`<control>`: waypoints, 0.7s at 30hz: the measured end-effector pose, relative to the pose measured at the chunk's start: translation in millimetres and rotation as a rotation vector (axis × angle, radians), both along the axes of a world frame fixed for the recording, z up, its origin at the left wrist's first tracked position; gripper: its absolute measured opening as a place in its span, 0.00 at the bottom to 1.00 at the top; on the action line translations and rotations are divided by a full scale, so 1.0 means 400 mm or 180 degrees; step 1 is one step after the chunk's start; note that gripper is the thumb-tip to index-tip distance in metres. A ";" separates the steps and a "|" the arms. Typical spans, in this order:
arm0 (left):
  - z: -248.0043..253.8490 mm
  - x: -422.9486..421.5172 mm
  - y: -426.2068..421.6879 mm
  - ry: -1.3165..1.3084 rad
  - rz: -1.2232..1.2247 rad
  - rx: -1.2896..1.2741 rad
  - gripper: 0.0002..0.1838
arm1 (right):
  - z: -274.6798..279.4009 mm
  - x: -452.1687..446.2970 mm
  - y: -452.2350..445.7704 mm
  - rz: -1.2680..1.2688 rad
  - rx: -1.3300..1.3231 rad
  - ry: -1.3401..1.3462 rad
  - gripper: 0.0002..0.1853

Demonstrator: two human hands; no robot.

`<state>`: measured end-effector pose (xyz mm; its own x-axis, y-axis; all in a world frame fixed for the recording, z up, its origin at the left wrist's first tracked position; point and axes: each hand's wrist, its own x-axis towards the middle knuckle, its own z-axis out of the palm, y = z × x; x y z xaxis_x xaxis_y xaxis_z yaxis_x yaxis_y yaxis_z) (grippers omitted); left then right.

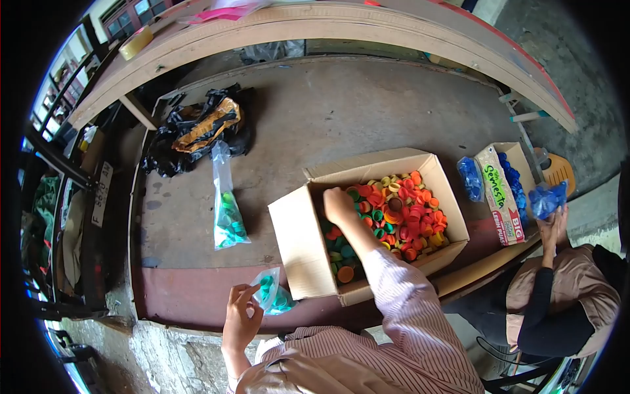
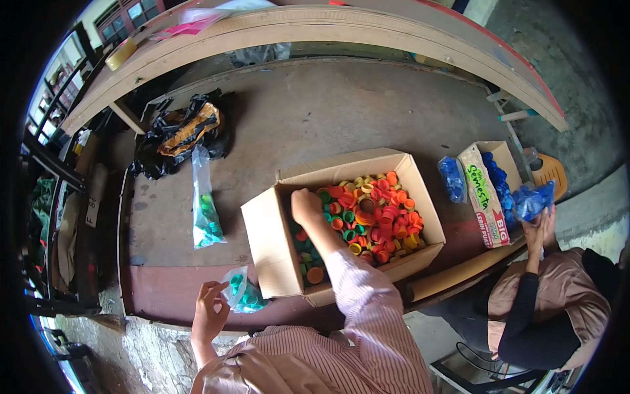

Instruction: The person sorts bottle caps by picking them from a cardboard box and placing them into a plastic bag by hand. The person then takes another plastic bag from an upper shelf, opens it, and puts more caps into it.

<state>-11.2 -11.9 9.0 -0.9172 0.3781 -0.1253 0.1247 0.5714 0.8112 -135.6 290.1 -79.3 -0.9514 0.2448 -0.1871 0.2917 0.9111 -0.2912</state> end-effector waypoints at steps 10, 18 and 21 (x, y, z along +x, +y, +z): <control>-0.019 0.012 0.003 0.0169 -0.0009 0.0072 0.21 | -0.099 -0.029 -0.039 0.0108 0.0461 0.0216 0.11; -0.023 0.012 0.007 0.0174 0.0042 0.0099 0.21 | -0.039 0.065 0.012 -0.0182 -0.1002 0.1713 0.08; -0.025 0.010 0.011 0.0116 0.0132 0.0255 0.18 | -0.014 0.100 0.040 -0.0469 -0.1917 0.1349 0.12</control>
<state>-7.1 -7.7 -0.8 -0.9358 0.3471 -0.0625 0.1325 0.5102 0.8498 -95.7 306.2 -84.8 -0.9370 0.3463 0.0463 0.1502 0.5188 -0.8416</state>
